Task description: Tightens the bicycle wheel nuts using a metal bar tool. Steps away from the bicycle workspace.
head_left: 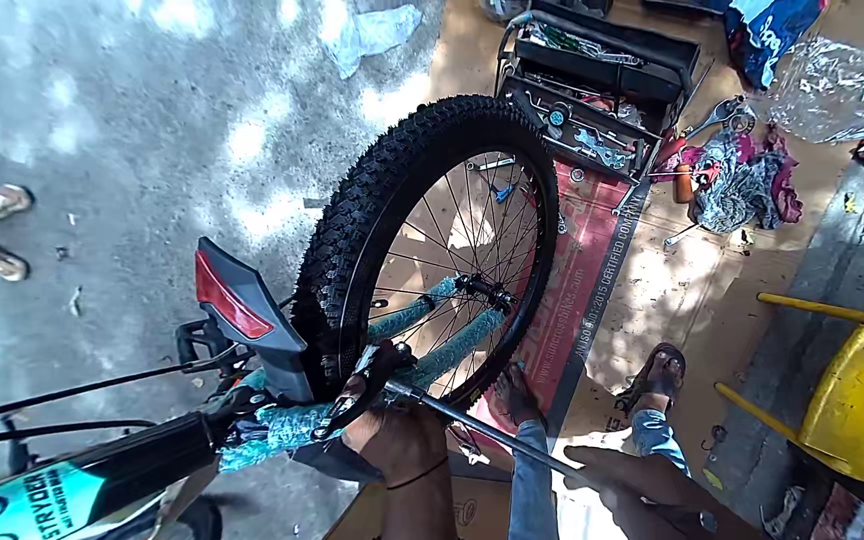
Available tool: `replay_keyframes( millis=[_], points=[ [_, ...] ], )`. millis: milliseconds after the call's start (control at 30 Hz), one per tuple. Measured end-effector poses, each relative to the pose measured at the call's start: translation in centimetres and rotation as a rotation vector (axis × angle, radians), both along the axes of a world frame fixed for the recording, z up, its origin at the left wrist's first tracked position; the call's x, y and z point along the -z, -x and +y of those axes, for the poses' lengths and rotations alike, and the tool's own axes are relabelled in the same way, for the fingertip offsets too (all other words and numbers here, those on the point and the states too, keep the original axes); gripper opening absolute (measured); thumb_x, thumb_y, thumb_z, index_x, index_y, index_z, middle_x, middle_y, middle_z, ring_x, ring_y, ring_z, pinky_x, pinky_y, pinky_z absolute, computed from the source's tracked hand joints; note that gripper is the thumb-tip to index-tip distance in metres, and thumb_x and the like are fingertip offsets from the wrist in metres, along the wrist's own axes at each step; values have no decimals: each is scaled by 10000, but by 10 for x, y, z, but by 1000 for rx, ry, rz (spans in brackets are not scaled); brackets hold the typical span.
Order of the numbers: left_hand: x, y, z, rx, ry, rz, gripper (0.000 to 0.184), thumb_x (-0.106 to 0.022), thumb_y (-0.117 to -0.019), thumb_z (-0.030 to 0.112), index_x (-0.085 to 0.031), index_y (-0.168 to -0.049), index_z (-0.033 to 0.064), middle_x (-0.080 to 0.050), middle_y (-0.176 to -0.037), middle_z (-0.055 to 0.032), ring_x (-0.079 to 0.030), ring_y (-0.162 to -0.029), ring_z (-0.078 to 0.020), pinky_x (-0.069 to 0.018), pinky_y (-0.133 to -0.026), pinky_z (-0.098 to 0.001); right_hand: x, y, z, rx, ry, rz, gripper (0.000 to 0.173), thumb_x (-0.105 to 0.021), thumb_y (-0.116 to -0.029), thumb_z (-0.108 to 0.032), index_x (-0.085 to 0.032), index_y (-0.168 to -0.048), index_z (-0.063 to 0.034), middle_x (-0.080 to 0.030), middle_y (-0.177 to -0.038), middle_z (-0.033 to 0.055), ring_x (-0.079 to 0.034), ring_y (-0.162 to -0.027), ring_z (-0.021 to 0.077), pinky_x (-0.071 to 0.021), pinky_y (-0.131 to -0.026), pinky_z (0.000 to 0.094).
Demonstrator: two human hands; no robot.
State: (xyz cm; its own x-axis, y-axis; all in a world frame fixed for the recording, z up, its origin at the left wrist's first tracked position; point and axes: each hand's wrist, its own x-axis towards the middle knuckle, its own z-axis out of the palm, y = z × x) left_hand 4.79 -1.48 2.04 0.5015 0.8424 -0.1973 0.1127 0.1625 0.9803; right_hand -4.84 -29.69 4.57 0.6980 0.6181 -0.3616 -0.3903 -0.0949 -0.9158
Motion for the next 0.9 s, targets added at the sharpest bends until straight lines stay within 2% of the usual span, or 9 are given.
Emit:
replay_keyframes(
  millis=[100,167,300,400,567,700,767,833,900],
  points=[
    [8,12,13,181,113,-180,302,-388,-1062,284,-604,-1154,93,-721,-1084,-89,-693,-1062,-212,-587,-904,-396,-28,-12,5,-185,371,-448,508,-496,-1011,-67,-540,-1490,-229,-713,-1037,94,-688,-795,256,-561,-674,437],
    [15,28,25,327,267,-317,455,-457,-1018,456,-606,-1245,91,-679,-1231,-134,-638,-1186,-268,-540,-988,-459,-43,-10,12,-182,536,-626,469,-519,-1027,-86,-546,-1481,-201,-702,-946,105,-655,-700,266,-533,-618,418],
    [19,43,40,358,437,-415,577,-627,-850,570,-650,-1203,113,-679,-1239,-130,-632,-1198,-274,-519,-1011,-506,-64,-12,21,-242,689,-690,445,-501,-1037,-96,-556,-1475,-149,-688,-905,103,-621,-659,255,-507,-630,401],
    [24,45,45,324,556,-500,517,-533,-868,531,-651,-1143,109,-682,-1206,-111,-627,-1188,-253,-478,-1055,-514,-65,-7,26,-283,758,-744,453,-497,-1031,-97,-555,-1477,-149,-668,-872,104,-605,-652,255,-494,-640,401],
    [25,48,44,231,614,-506,435,-544,-870,514,-686,-1004,125,-720,-1035,-90,-687,-1041,-236,-543,-950,-511,-17,18,21,-211,681,-734,502,-531,-1017,-87,-514,-1509,-182,-691,-939,85,-664,-768,234,-554,-755,392],
    [29,50,48,264,586,-568,388,-502,-907,446,-694,-905,109,-718,-911,-64,-703,-928,-190,-569,-884,-448,-25,21,21,-131,1011,-635,391,-549,-1012,-266,-635,-1380,-165,-706,-1232,92,-650,-1149,303,-529,-953,468],
    [31,49,47,252,572,-606,374,-475,-931,408,-682,-879,101,-702,-851,-51,-700,-889,-166,-570,-869,-425,-33,21,20,-180,1178,-516,495,-478,-1005,-431,-651,-1360,-133,-685,-1212,123,-659,-1068,328,-551,-823,472],
    [30,47,41,220,548,-612,414,-410,-963,398,-682,-867,102,-705,-820,-41,-705,-859,-150,-579,-848,-402,-44,18,21,-240,1234,-421,571,-411,-1025,-515,-677,-1303,-93,-709,-892,124,-687,-731,328,-538,-561,478],
    [29,48,33,206,537,-567,511,-281,-1021,413,-678,-914,108,-714,-861,-43,-705,-900,-160,-573,-878,-419,-54,14,20,-269,1121,-300,516,-397,-1051,-457,-688,-1252,-81,-708,-770,112,-686,-614,316,-522,-489,494]
  ],
)
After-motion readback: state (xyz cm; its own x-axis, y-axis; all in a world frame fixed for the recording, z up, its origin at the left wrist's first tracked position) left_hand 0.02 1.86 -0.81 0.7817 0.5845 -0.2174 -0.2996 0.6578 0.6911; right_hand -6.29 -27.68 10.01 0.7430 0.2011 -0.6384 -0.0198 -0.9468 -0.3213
